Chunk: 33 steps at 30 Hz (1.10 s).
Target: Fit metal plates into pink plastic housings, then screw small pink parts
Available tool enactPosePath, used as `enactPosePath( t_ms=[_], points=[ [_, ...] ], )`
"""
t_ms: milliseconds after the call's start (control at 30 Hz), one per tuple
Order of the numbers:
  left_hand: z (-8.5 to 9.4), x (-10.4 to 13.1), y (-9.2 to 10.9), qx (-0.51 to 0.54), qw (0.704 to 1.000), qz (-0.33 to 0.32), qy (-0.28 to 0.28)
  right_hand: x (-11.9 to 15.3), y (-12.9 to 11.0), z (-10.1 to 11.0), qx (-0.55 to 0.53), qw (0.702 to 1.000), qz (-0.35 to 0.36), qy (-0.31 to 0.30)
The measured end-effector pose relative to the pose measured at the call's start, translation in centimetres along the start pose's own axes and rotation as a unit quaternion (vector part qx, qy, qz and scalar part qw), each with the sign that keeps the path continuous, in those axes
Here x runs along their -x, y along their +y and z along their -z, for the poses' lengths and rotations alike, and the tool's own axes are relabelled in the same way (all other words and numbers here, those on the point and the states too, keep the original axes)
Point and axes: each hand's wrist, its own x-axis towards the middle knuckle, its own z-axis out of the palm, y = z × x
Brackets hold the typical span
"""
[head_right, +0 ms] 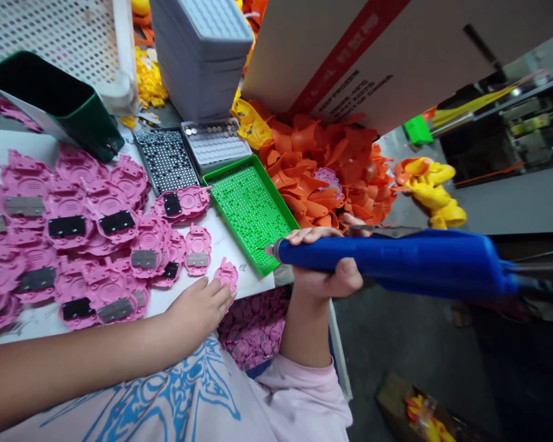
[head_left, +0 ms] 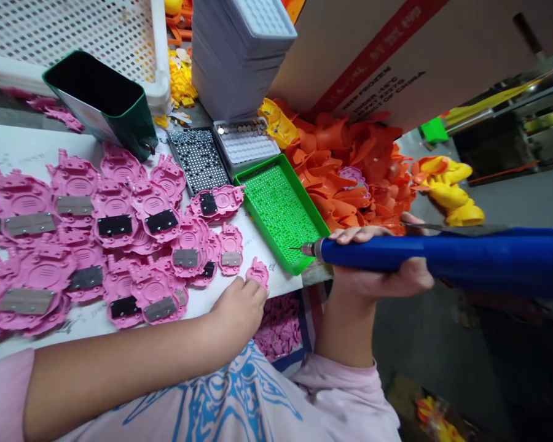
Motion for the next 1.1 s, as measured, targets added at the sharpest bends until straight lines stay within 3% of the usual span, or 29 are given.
enactPosePath(
  t_ms=[133, 333, 700, 933, 1100],
  points=[
    [0.3, 0.0, 0.0, 0.004, 1.0, 0.001, -0.004, 1.6, -1.2, -1.0, -0.011, 0.999, -0.017, -0.048],
    [0.6, 0.0, 0.0, 0.008, 1.0, 0.005, -0.01, 4.0, -0.1, -2.2, -0.041, 0.992, -0.068, -0.096],
    [0.3, 0.0, 0.2, 0.021, 1.0, 0.018, -0.003, 5.1, 0.8, -2.3, -0.044, 0.99, -0.08, -0.111],
    [0.5, -0.4, 0.2, 0.03, 0.999, 0.026, -0.023, 5.9, 0.3, -3.3, -0.024, 0.98, -0.037, -0.196],
    [1.0, -0.3, 0.2, 0.015, 0.999, 0.037, -0.027, 5.8, 0.5, -2.9, -0.047, 0.978, -0.089, -0.18]
  ],
)
